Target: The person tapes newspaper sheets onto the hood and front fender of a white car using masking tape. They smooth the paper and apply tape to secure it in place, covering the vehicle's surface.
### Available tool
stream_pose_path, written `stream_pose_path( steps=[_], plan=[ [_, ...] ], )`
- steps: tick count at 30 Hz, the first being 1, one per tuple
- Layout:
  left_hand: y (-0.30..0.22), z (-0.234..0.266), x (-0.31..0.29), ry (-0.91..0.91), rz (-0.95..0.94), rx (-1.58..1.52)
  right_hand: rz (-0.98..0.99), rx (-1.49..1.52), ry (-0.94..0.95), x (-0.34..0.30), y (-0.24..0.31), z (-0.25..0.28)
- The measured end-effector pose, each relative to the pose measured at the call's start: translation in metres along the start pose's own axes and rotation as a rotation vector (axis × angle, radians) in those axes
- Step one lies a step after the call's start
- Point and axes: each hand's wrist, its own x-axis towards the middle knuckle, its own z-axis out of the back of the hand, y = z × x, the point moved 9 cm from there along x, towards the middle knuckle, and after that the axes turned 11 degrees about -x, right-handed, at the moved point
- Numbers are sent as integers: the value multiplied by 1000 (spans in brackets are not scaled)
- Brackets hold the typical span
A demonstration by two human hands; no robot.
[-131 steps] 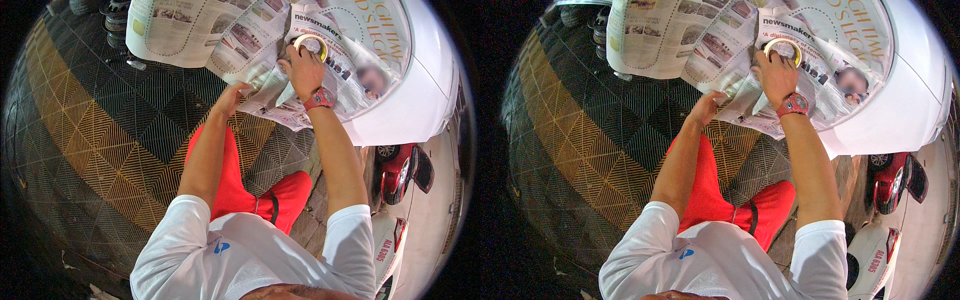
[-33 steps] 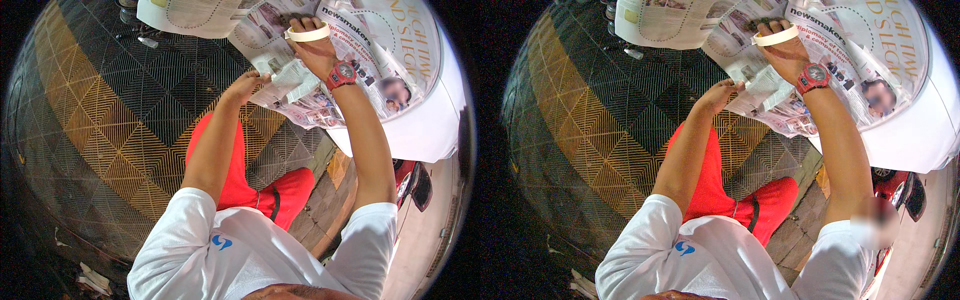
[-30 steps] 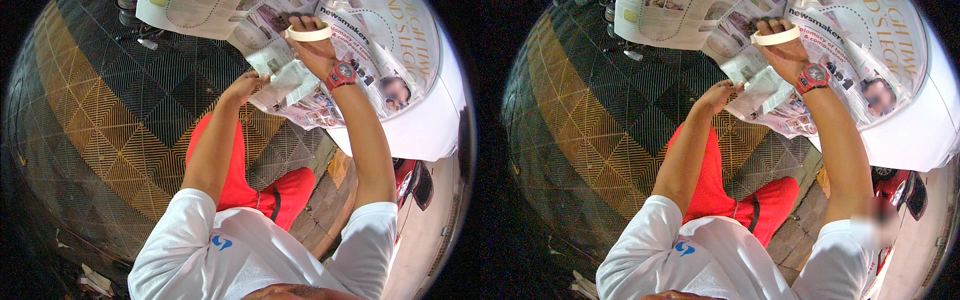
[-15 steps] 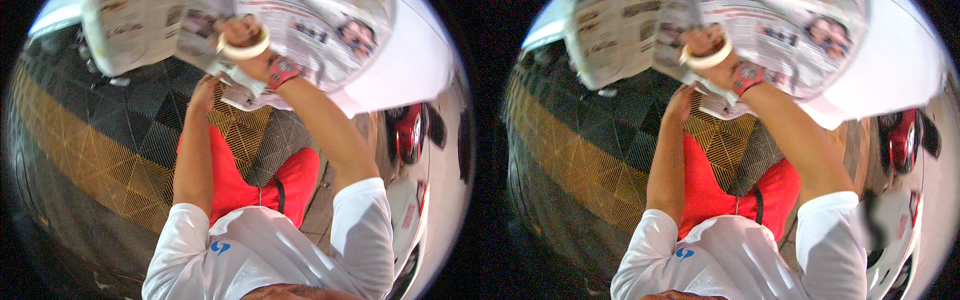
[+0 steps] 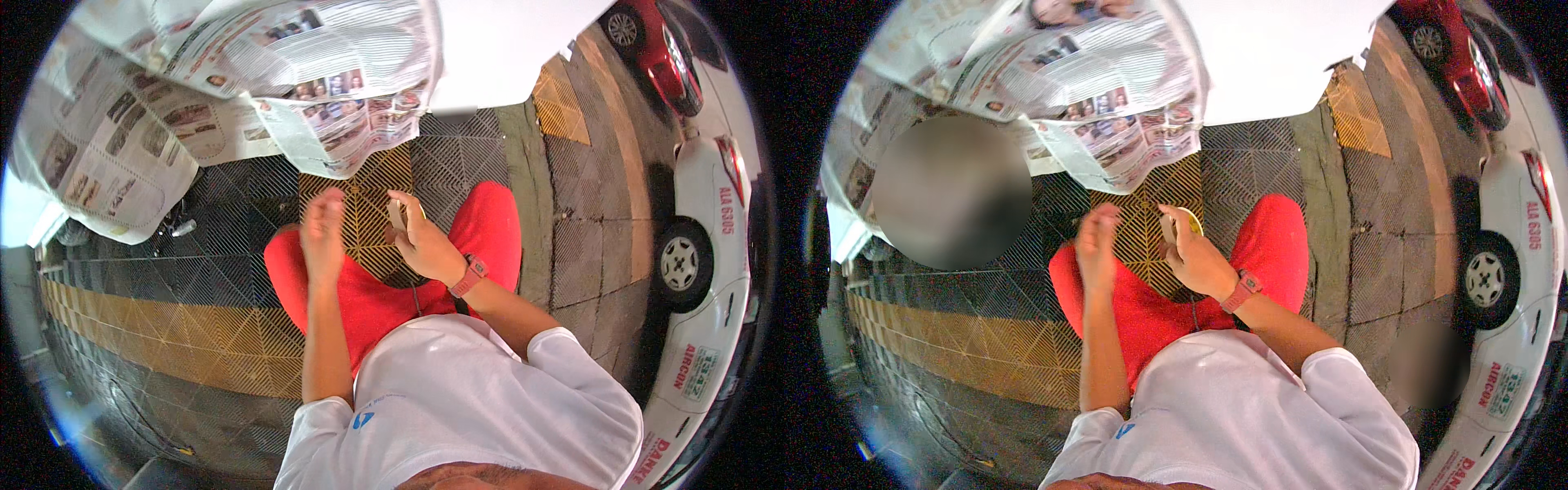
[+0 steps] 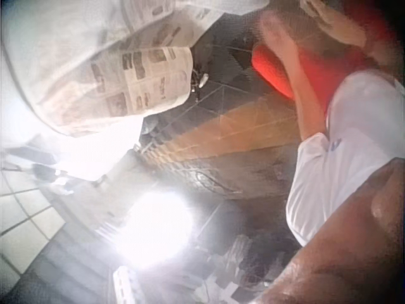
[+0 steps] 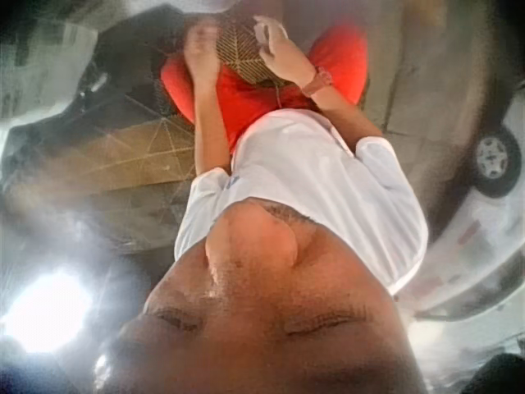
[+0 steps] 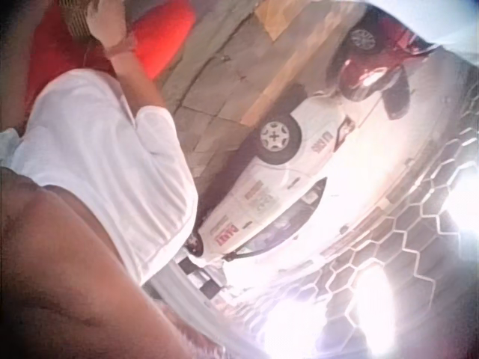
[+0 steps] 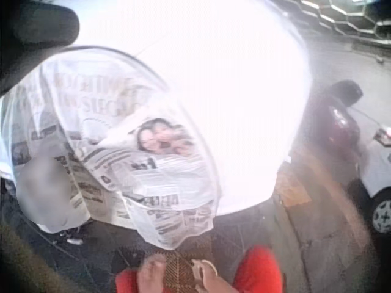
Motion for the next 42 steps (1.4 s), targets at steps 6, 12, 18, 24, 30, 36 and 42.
stream_pose_path(
  steps=[6,12,18,24,30,36,42],
  plan=[
    [54,-68,-54,259,259,139,107,20,38,-17,-15,11],
    [4,-87,-52,268,-100,376,92,140,95,-29,-32,8],
    [-8,-89,-47,153,-38,508,27,350,203,-23,-42,-2],
    [-17,-88,-40,126,-40,618,2,527,256,-21,-21,9],
    [-19,-81,-27,129,-7,605,17,553,216,-4,-36,-8],
    [-66,-66,-6,73,-128,656,110,414,297,27,17,16],
    [-203,-55,24,-100,-211,796,182,331,275,33,109,78]
  ],
)
